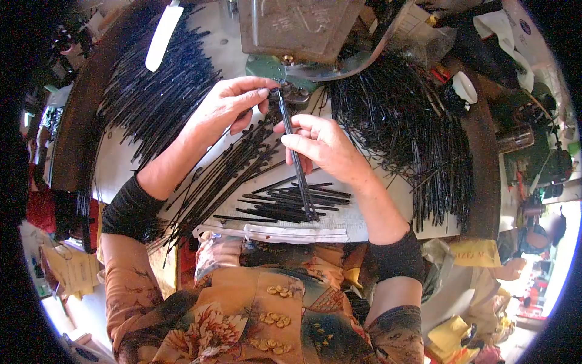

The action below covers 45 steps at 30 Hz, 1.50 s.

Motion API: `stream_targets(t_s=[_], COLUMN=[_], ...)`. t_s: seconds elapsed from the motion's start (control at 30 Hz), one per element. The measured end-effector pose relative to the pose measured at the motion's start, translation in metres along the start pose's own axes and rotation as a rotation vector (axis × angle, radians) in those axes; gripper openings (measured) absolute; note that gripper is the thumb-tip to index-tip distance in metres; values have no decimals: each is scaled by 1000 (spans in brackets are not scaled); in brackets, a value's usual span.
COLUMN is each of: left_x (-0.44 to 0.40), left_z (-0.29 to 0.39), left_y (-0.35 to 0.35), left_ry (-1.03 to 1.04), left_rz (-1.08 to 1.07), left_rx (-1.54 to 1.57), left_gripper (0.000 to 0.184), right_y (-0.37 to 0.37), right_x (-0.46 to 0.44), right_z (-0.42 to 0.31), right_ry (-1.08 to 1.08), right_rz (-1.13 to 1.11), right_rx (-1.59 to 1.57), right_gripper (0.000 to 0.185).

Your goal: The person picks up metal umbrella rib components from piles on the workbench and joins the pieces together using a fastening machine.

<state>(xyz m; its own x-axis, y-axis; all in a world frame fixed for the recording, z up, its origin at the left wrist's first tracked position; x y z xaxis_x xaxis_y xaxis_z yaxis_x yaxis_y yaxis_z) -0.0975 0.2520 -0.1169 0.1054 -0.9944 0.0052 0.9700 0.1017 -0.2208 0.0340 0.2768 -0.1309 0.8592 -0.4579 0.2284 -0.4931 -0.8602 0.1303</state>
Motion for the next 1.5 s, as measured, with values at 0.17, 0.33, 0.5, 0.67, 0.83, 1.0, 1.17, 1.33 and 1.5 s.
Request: stream_targets(t_s=[0.17, 0.33, 0.5, 0.67, 0.83, 1.0, 1.17, 1.33, 1.5], left_x=[-4, -10, -15, -17, -18, -18, -18, -20, -20], left_z=[-1, 6, 11, 7, 4, 3, 5, 5, 11], left_y=[2, 1, 0, -1, -1, 0, 0, 0, -1], left_ry=[12, 46, 73, 47, 28, 20, 12, 28, 4], left_rz=[31, 68, 108, 96, 84, 56, 27, 12, 24], left_rx=[36, 7, -79, -78, -58, -18, 4, -16, -141], left_gripper=[29, 28, 27, 27, 27, 28, 28, 28, 27], right_y=[-2, -4, -5, -6, -6, -8, -11, -12, -16], right_x=[-2, -4, -7, -8, -8, -8, -8, -7, -8], right_z=[1, -3, -6, -3, -1, -3, -2, -4, -3], right_ry=[-25, -59, -69, -60, -70, -60, -72, -71, -60], right_rz=[36, 78, 84, 85, 99, 81, 76, 73, 85], right_rx=[-106, -161, -170, -181, -180, -175, -179, -178, -147], right_gripper=[29, 30, 30, 29, 29, 31, 33, 33, 32])
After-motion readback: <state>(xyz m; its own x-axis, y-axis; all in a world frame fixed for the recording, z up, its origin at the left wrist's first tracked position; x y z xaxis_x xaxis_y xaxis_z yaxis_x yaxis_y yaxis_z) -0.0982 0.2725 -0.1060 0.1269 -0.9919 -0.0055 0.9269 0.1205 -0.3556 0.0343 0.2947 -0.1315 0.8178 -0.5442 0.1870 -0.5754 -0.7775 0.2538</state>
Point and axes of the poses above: each hand's wrist, its own x-axis away from the middle knuckle, its own y-axis out of the palm, z = x × y, the point moved 9 cm from there along -x, towards the middle knuckle, and after that the axes turned 15 degrees about -x, right-handed, at the moved point
